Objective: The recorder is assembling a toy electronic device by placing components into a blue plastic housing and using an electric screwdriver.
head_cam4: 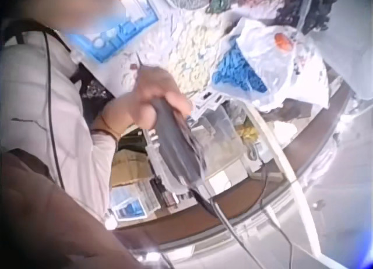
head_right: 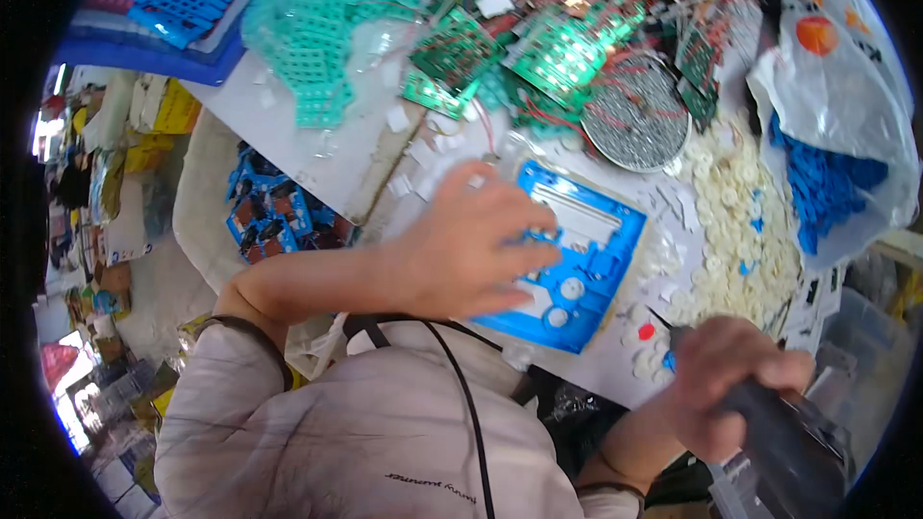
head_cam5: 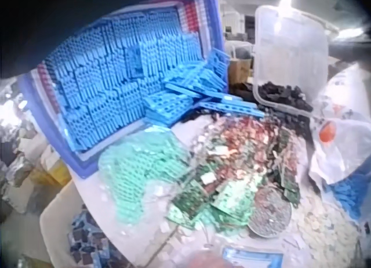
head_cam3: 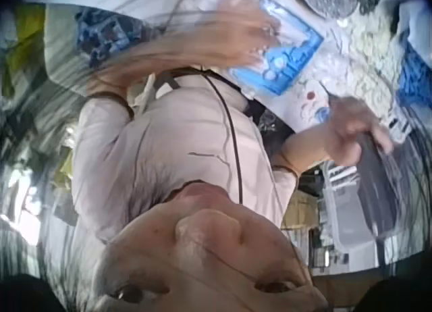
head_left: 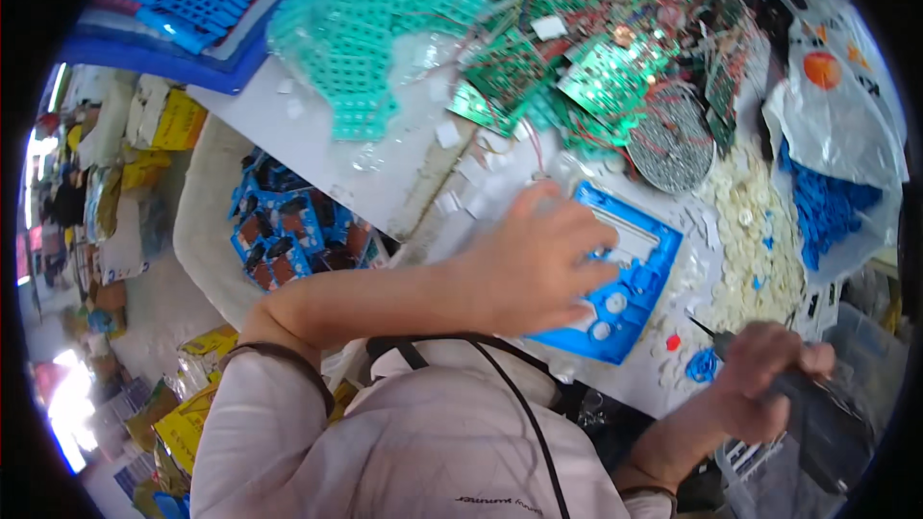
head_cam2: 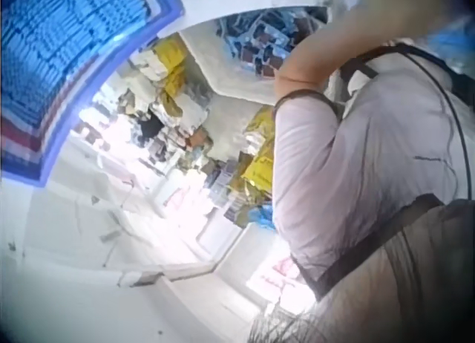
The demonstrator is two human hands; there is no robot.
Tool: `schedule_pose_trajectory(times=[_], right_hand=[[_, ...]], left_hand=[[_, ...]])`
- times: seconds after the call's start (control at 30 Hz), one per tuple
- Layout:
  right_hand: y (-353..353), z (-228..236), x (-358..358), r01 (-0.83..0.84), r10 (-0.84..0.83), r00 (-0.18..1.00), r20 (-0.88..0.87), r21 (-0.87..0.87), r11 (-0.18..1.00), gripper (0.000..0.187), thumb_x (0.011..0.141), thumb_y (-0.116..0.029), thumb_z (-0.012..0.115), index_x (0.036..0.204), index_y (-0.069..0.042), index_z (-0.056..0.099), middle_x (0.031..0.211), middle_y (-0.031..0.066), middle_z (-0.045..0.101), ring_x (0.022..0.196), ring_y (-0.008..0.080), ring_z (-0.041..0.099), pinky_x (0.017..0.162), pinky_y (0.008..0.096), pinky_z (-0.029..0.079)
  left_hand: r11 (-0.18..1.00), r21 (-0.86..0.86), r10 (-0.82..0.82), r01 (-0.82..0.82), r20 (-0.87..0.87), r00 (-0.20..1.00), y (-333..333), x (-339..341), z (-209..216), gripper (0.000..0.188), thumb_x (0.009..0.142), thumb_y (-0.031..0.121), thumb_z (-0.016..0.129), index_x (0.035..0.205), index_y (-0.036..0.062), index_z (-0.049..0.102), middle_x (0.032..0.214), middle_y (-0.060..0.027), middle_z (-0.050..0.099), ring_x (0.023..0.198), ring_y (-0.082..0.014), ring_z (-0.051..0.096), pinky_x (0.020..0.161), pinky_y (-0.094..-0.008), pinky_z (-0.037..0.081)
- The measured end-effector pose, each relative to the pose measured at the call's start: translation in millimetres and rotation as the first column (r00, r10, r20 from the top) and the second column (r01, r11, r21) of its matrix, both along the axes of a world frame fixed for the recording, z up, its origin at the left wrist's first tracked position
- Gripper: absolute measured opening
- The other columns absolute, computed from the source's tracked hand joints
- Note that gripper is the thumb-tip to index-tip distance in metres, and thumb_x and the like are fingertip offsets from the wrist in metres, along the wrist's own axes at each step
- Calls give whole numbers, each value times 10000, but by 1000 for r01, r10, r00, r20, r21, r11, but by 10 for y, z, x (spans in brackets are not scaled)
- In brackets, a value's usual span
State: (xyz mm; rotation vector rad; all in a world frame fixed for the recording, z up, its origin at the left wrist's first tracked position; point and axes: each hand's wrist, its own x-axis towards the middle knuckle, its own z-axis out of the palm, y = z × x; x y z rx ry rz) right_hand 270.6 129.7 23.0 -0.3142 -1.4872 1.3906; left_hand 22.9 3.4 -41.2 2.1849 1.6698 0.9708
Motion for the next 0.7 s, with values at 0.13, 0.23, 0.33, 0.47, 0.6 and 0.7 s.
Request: schedule_pose_trajectory(times=[0.13,0.23,0.33,0.47,0.6,0.7], right_hand=[[222,170,220,45,-44,996,72,-7,999,418,905,-257,679,1236,-71,504,694,1,510,594,116,440,550,298,370],[306,131,148,63,-57,994,98,-66,996,423,909,-252,660,1258,-57,522,696,5,500,599,107,423,554,286,355],[326,11,2,108,-102,991,91,-59,992,433,912,-265,674,1259,-52,528,698,6,504,591,96,427,556,277,363],[304,24,-54,66,-64,992,107,-9,998,439,911,-268,699,1251,-49,528,699,4,513,583,93,439,556,279,375],[288,30,-4,61,-58,992,111,-28,998,443,909,-265,710,1243,-42,524,700,5,517,585,92,445,559,277,383],[306,5,-52,58,-53,994,91,-54,997,445,908,-260,711,1241,-35,520,701,9,513,591,95,448,563,276,389]], left_hand=[[920,100,391,-379,-266,881,167,-1420,20,156,796,246,752,900,134,722,963,-45,707,981,-278,629,877,-456,410],[828,250,556,-502,-477,680,364,-2128,75,192,832,313,730,865,124,730,932,-62,697,976,-280,622,904,-456,393],[819,134,518,-557,-590,619,629,-2327,94,242,842,366,726,887,129,744,937,-55,691,998,-274,615,930,-468,366],[742,-13,484,-670,-681,550,917,-2212,38,276,843,397,727,925,135,758,975,-50,685,1034,-265,605,951,-485,335],[744,-50,514,-667,-594,618,998,-2181,-4,298,850,407,731,965,133,751,1018,-50,678,1066,-263,607,974,-511,336],[778,220,571,-588,-638,516,949,-2157,-115,279,860,369,739,1006,131,734,1019,-49,673,1105,-266,606,990,-522,366]])
